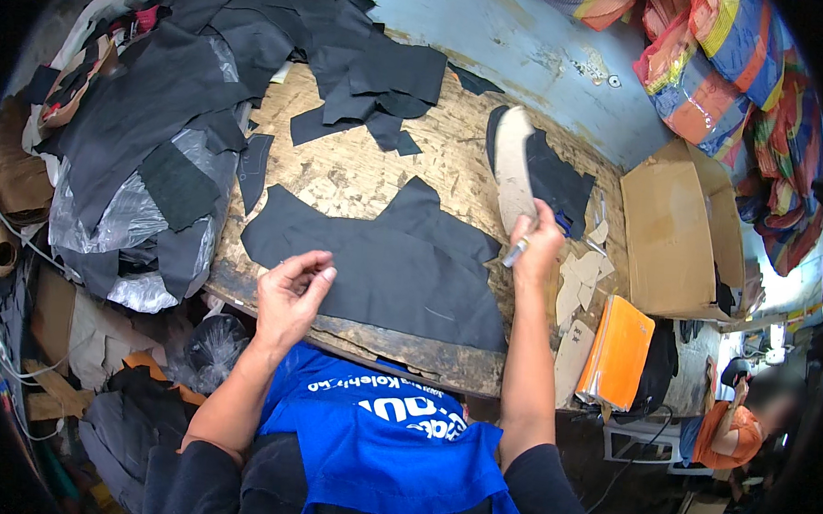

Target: The person places cardboard templates on black fabric pieces and traces their outlines with a white marker. They reposition templates and fabric repeatedly to mark multiple sections on the table.

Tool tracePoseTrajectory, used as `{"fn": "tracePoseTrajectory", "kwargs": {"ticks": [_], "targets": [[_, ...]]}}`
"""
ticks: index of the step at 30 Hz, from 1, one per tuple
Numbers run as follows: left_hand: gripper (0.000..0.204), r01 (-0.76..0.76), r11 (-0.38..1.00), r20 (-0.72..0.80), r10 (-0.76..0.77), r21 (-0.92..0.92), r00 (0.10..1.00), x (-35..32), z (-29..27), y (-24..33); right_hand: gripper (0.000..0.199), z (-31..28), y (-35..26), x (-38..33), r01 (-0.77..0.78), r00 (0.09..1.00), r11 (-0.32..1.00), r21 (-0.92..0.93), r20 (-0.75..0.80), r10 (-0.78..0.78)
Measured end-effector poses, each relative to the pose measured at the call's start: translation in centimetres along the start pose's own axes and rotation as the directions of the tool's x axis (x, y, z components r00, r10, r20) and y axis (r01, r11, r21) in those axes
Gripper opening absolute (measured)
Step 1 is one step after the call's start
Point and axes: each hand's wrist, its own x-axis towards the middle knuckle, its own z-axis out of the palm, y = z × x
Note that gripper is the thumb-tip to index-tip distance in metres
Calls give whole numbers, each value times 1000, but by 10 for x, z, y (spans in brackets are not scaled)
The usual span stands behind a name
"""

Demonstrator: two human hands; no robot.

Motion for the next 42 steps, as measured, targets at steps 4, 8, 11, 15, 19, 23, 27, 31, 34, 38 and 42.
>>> {"fn": "tracePoseTrajectory", "kwargs": {"ticks": [4, 8, 11, 15, 19, 23, 27, 31, 34, 38, 42], "targets": [[43, 62, 964, 110, -35, -257, 993, -7, 11, 10, 20, 2, -29, -51, -142, 984, 776, 614, 171, 45], [39, 86, 949, 168, -36, -305, 985, -15, 20, 15, 21, 30, -61, -144, -615, 788, 283, 736, 589, 181], [25, 143, 985, 272, -112, -99, 956, -18, 17, 15, 32, 30, -63, -158, -636, 710, 534, 557, 694, 123], [21, -8, 984, 323, -51, 180, 945, -3, 1, 11, 41, 19, -43, -129, -449, 871, 614, 649, 472, 138], [28, -171, 858, 273, 38, 485, 961, 17, 0, 4, 56, 35, -21, -112, -264, 948, 806, 530, 295, 116], [40, -214, 806, 280, 63, 552, 958, 17, -4, 5, 51, 39, -9, -110, 22, 973, 988, 150, 222, -56], [45, -340, 708, 289, 197, 619, 937, 5, -17, 4, 46, 35, -6, -109, 238, 959, 970, -44, 166, -227], [45, -347, 740, 273, 226, 576, 935, -1, -28, -6, 45, 34, -6, -107, 194, 970, 981, -1, 147, -192], [42, -364, 755, 242, 274, 545, 931, -3, -29, -14, 44, 33, -5, -107, 221, 965, 975, -33, 150, -214], [42, -318, 784, 197, 251, 533, 948, -4, -29, -20, 43, 29, -1, -106, 161, 972, 987, 10, 172, -160], [41, -343, 751, 199, 280, 564, 939, -3, -26, -16, 37, 30, 4, -102, 58, 978, 986, 159, 188, -87]]}}
